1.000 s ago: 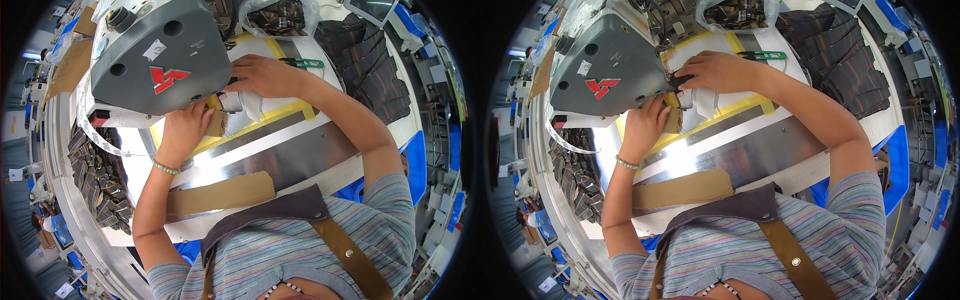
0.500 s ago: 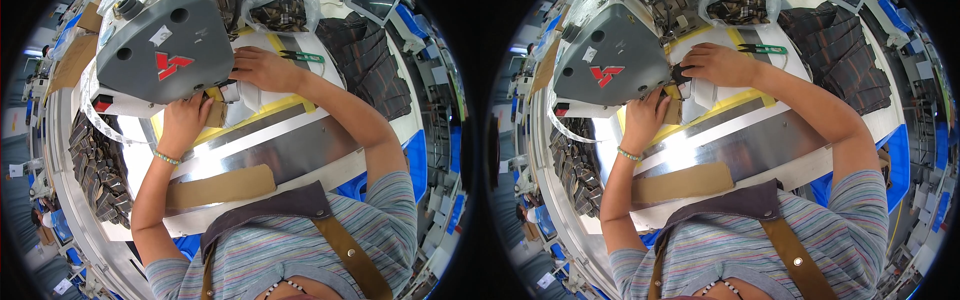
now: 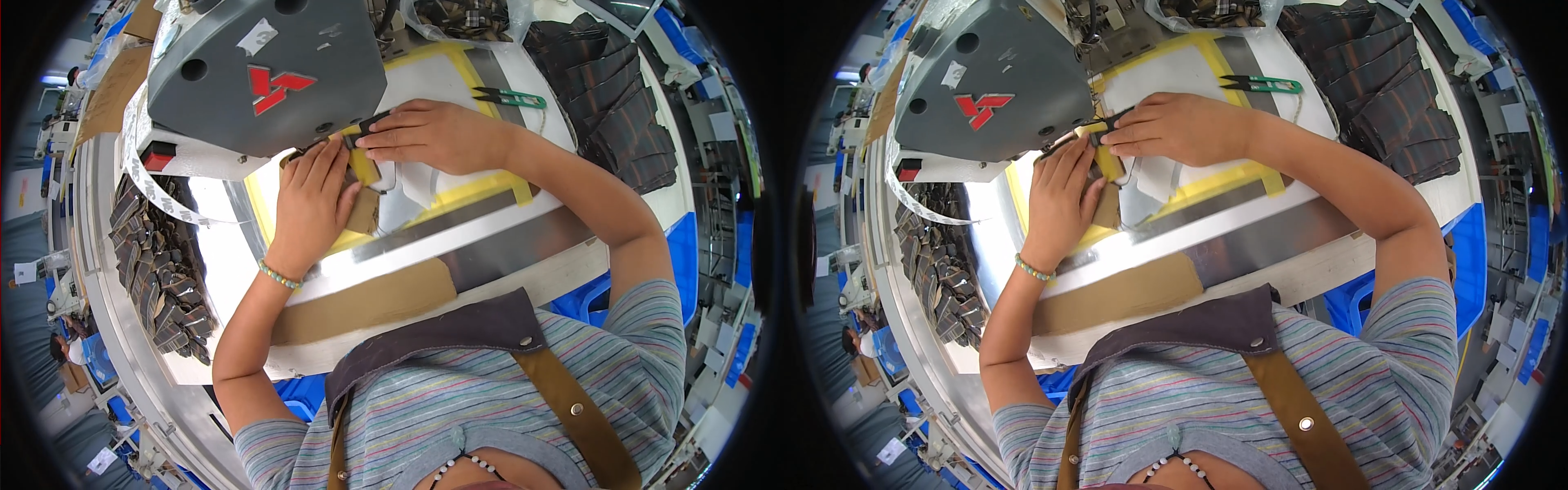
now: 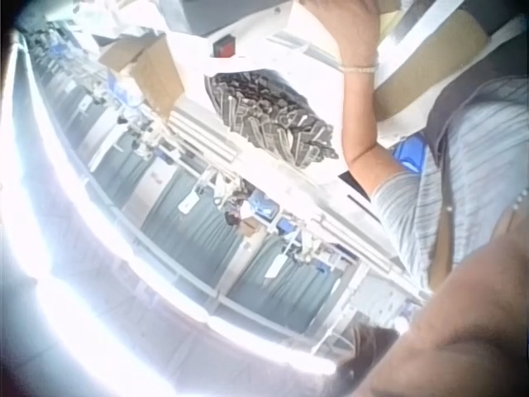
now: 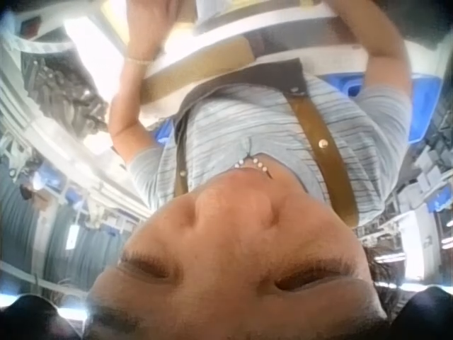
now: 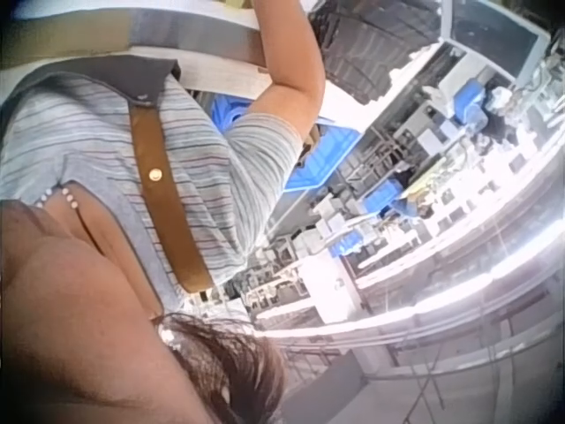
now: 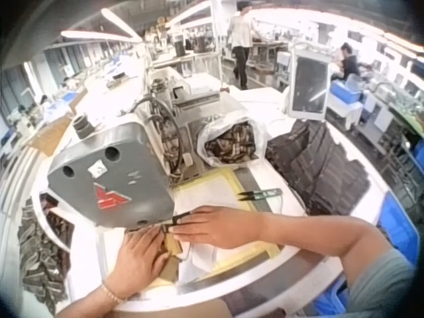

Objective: Sewing strips of checkered fabric using an industrial sewing machine.

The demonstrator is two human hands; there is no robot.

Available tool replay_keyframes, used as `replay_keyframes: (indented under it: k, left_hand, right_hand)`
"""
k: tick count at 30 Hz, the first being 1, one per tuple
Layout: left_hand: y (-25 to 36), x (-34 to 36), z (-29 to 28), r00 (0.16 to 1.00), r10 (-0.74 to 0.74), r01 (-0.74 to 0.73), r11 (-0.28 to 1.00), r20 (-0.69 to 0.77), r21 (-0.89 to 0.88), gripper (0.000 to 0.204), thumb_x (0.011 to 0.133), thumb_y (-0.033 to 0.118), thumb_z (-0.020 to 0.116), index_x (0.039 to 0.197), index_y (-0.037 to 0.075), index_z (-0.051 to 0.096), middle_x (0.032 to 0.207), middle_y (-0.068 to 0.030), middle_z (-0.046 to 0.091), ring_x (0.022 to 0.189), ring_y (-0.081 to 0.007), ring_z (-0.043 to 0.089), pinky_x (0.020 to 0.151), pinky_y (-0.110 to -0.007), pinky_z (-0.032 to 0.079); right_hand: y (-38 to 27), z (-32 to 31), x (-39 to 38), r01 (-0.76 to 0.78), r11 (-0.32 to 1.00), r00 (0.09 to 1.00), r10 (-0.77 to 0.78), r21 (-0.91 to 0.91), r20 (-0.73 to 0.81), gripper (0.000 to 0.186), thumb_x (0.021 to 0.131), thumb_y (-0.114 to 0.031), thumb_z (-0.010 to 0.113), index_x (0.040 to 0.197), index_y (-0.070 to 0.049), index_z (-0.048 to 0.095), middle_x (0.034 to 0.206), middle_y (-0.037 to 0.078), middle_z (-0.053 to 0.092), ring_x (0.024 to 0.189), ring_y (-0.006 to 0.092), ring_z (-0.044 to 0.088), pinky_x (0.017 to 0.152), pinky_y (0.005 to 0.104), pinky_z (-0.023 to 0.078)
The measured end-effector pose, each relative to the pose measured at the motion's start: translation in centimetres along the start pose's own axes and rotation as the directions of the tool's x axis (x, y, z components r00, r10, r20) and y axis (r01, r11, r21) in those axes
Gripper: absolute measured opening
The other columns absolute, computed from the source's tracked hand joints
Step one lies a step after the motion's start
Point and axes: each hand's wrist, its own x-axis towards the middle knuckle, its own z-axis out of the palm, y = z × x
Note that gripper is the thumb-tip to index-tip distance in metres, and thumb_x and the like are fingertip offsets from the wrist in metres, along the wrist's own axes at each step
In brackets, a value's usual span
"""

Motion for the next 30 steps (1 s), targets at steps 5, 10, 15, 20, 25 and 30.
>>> replay_keyframes:
  k: [5,10,15,20,25,30]
  left_hand:
    - [1.2,0.2,0.1,0.958,-0.263,0.226,0.937,-0.113,-0.267,0.027,0.096,0.018,0.077,0.118,0.002,0.077,0.12,-0.0144,0.073,0.108,-0.0309,0.065,0.1,-0.045,0.045]
    - [0.5,2.6,0.8,0.867,-0.497,0.445,0.75,0.027,-0.49,0.022,0.101,0.023,0.077,0.095,0.002,0.077,0.072,-0.0083,0.069,0.071,-0.0261,0.064,0.076,-0.04,0.048]
    - [1.6,4.0,1.0,0.803,-0.571,0.589,0.722,0.17,-0.363,0.028,0.106,0.024,0.074,0.092,-0.001,0.07,0.074,-0.0052,0.059,0.066,-0.0151,0.049,0.062,-0.034,0.043]
    - [0.4,3.5,2.5,0.796,-0.586,0.581,0.671,0.149,-0.46,0.029,0.107,0.023,0.073,0.092,-0.001,0.069,0.075,-0.005,0.062,0.069,-0.0151,0.051,0.066,-0.032,0.044]
    - [0.2,3.4,2.1,0.787,-0.581,0.591,0.616,0.206,-0.52,0.026,0.108,0.021,0.071,0.094,-0.001,0.071,0.08,-0.0075,0.067,0.074,-0.0169,0.056,0.074,-0.031,0.047]
    - [0.7,1.0,2.0,0.924,-0.375,0.323,0.871,-0.076,-0.371,0.021,0.099,0.011,0.077,0.117,0.0,0.079,0.111,-0.0108,0.071,0.099,-0.026,0.065,0.09,-0.038,0.051]
  right_hand:
    - [-1.2,0.2,-0.7,-0.435,0.891,0.896,0.414,-0.128,-0.163,0.052,0.088,-0.002,0.067,0.14,-0.003,0.068,0.144,0.008,0.069,0.138,0.0268,0.061,0.119,0.0439,0.047]
    - [-1.1,0.1,-0.5,-0.243,0.97,0.968,0.242,-0.012,-0.071,0.046,0.092,-0.007,0.066,0.137,-0.008,0.072,0.147,0.003,0.069,0.137,0.025,0.062,0.118,0.0431,0.048]
    - [-0.9,0.4,-0.8,-0.194,0.979,0.981,0.194,0.065,-0.006,0.043,0.094,-0.014,0.064,0.135,-0.013,0.076,0.149,-0.002,0.069,0.136,0.0231,0.063,0.116,0.0425,0.049]
    - [-1.0,0.2,-0.7,-0.188,0.982,0.982,0.187,0.032,0.016,0.043,0.094,-0.012,0.064,0.134,-0.017,0.077,0.151,-0.003,0.069,0.136,0.023,0.063,0.117,0.0424,0.05]
    - [-1.2,0.2,-0.7,-0.209,0.977,0.978,0.208,0.047,0.025,0.041,0.096,-0.012,0.064,0.133,-0.019,0.079,0.15,-0.003,0.069,0.136,0.0226,0.063,0.119,0.0414,0.048]
    - [-1.0,0.3,-0.5,-0.208,0.977,0.978,0.207,0.052,0.028,0.038,0.1,-0.013,0.063,0.134,-0.02,0.079,0.15,-0.004,0.07,0.138,0.0221,0.062,0.12,0.0403,0.047]
